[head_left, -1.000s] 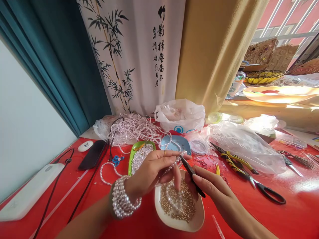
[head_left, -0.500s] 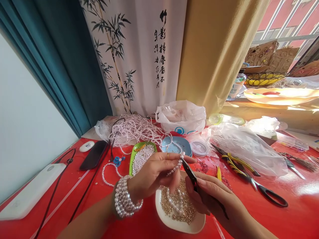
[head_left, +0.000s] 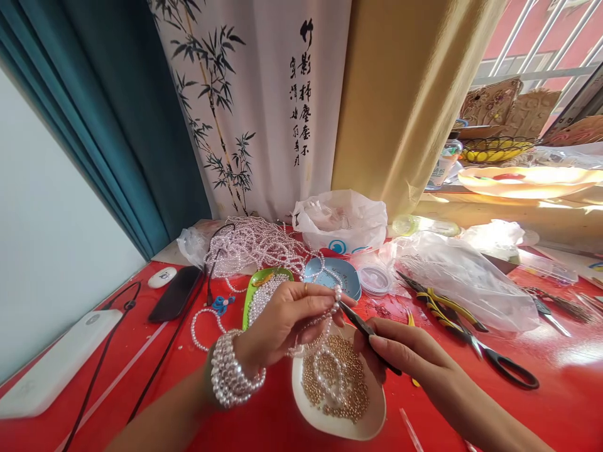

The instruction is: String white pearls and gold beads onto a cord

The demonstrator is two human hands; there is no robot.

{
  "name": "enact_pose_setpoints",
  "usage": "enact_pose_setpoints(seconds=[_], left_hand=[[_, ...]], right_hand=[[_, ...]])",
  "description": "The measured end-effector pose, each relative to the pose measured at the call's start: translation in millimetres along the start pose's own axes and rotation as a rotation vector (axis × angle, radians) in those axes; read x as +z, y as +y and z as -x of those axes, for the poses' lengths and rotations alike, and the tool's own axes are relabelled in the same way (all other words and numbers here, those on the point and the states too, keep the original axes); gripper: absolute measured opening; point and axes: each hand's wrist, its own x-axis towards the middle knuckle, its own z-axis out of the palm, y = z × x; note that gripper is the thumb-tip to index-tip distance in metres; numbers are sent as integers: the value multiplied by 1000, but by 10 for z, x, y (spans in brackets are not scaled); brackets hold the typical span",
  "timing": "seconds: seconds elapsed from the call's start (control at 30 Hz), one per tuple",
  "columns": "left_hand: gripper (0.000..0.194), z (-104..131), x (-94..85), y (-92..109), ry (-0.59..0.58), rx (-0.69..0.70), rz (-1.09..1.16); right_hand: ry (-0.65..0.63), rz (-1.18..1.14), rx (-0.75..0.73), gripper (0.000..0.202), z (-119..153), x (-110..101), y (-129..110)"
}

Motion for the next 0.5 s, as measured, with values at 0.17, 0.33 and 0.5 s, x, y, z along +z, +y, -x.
enact_pose_setpoints(seconds=[0.17,0.33,0.5], left_hand=[[25,-3,-5,-15,44,26,-62],[29,14,1,-9,83,83,-301],[24,53,32,12,129,170,-673]], right_hand=[[71,290,-133,36,71,-44,-121],[162,640,-313,35,92,-67,-204],[190,881,-361,28,84,-81,-153]])
